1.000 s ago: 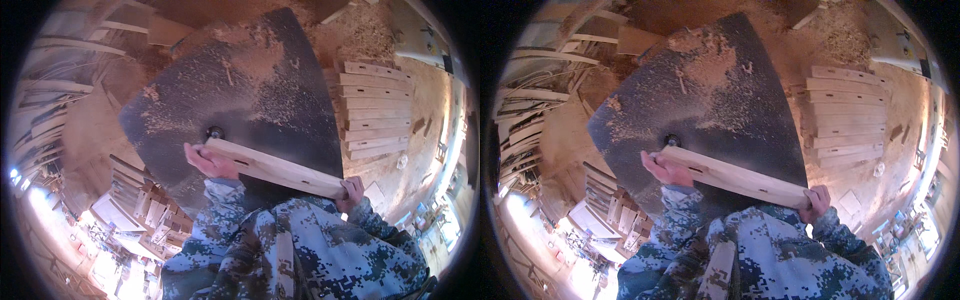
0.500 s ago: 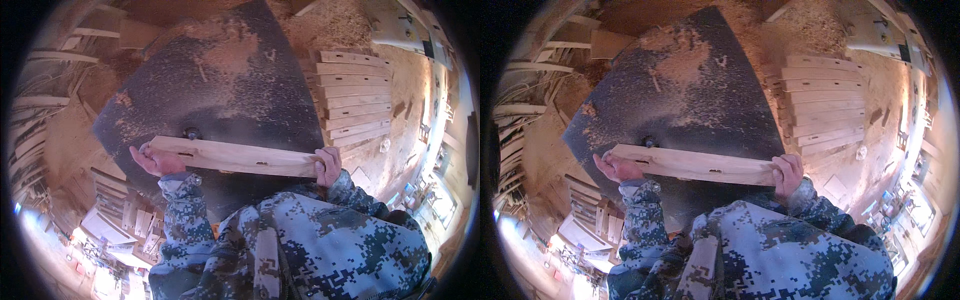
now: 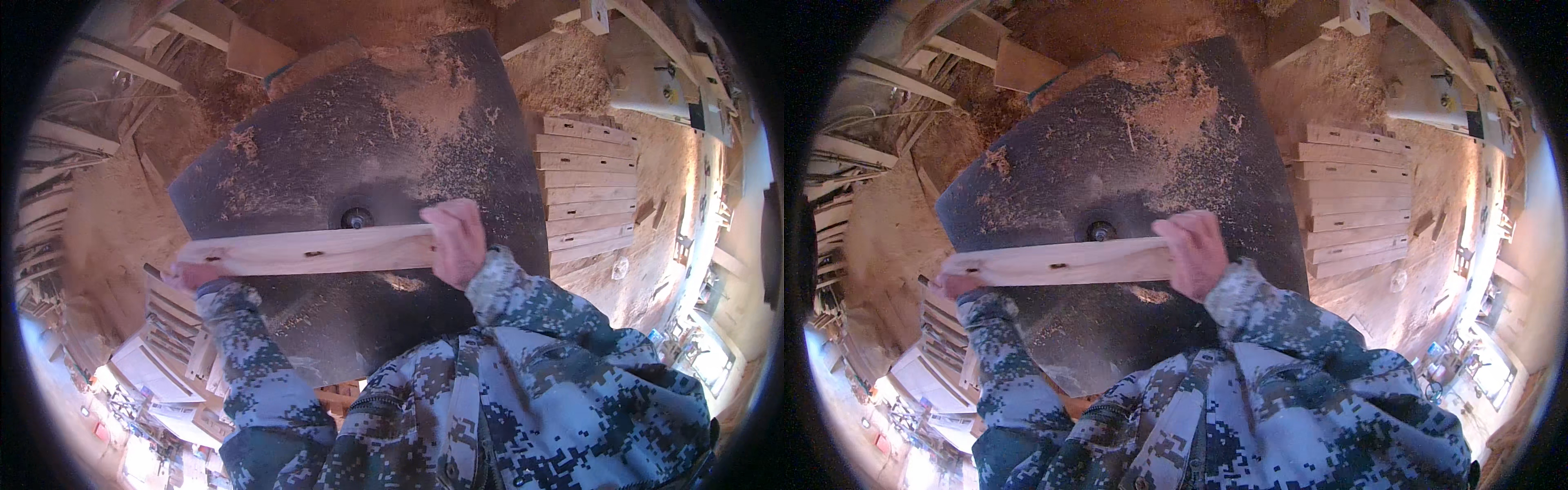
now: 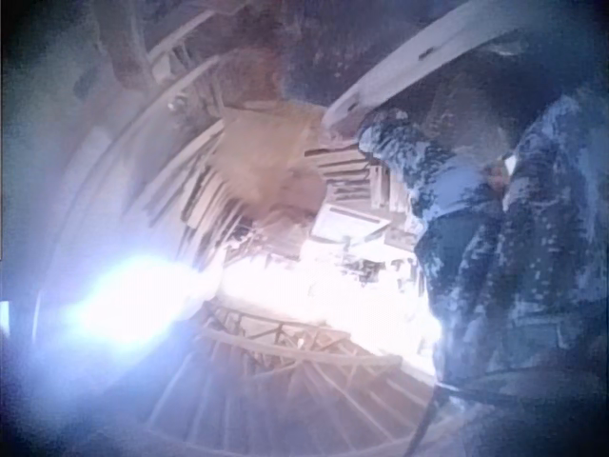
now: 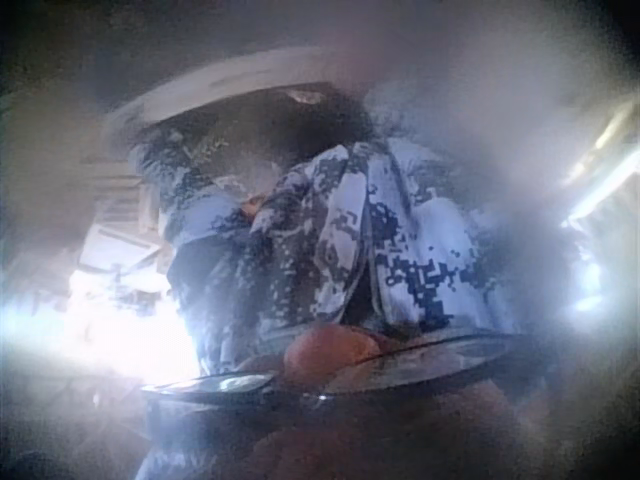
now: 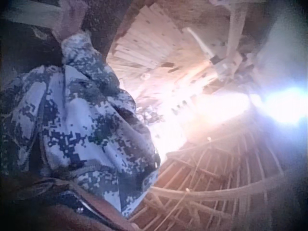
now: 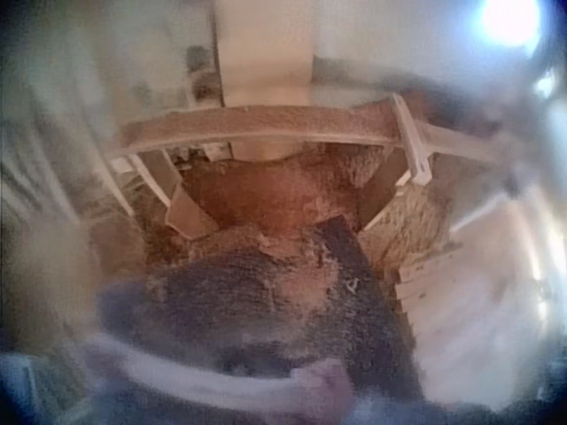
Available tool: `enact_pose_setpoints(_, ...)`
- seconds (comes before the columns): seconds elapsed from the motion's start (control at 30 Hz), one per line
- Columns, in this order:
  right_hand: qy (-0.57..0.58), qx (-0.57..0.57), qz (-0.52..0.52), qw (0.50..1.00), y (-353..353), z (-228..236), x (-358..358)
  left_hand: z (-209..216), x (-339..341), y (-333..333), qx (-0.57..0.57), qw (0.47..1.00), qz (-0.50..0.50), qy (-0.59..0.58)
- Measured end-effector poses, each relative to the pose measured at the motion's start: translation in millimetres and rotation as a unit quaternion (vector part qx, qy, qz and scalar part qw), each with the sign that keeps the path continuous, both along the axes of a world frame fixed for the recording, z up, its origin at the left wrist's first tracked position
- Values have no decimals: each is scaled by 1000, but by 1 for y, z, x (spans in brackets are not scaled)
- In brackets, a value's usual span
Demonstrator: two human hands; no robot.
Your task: The person uses a spindle sander to round the edges of rectangular wooden planks. They hold each plank against the rotating spindle, flip it to work different sides, and then place the finished pieces onto a nearby stack.
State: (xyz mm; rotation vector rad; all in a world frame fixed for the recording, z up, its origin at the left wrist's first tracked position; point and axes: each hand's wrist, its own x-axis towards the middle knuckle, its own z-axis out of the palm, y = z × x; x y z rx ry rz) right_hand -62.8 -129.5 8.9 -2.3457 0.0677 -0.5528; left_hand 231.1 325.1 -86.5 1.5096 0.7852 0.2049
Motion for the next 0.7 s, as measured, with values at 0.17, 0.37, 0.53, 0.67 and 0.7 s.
enact_pose_setpoints(0.17,-41,30,94,994,62,-10,61,3,-1,126,-82,992,35,91)
enact_pose_setpoints(0.37,-16,-3,227,974,122,-12,106,21,-55,218,-36,981,21,189)
enact_pose_setpoints(0.53,30,0,281,959,102,4,55,31,-65,181,305,920,-128,209)
enact_pose_setpoints(0.67,122,-3,196,973,44,11,-6,32,-76,55,324,937,-84,100)
enact_pose_setpoints(0.7,144,37,150,977,27,14,-24,37,-80,18,284,954,-74,64)
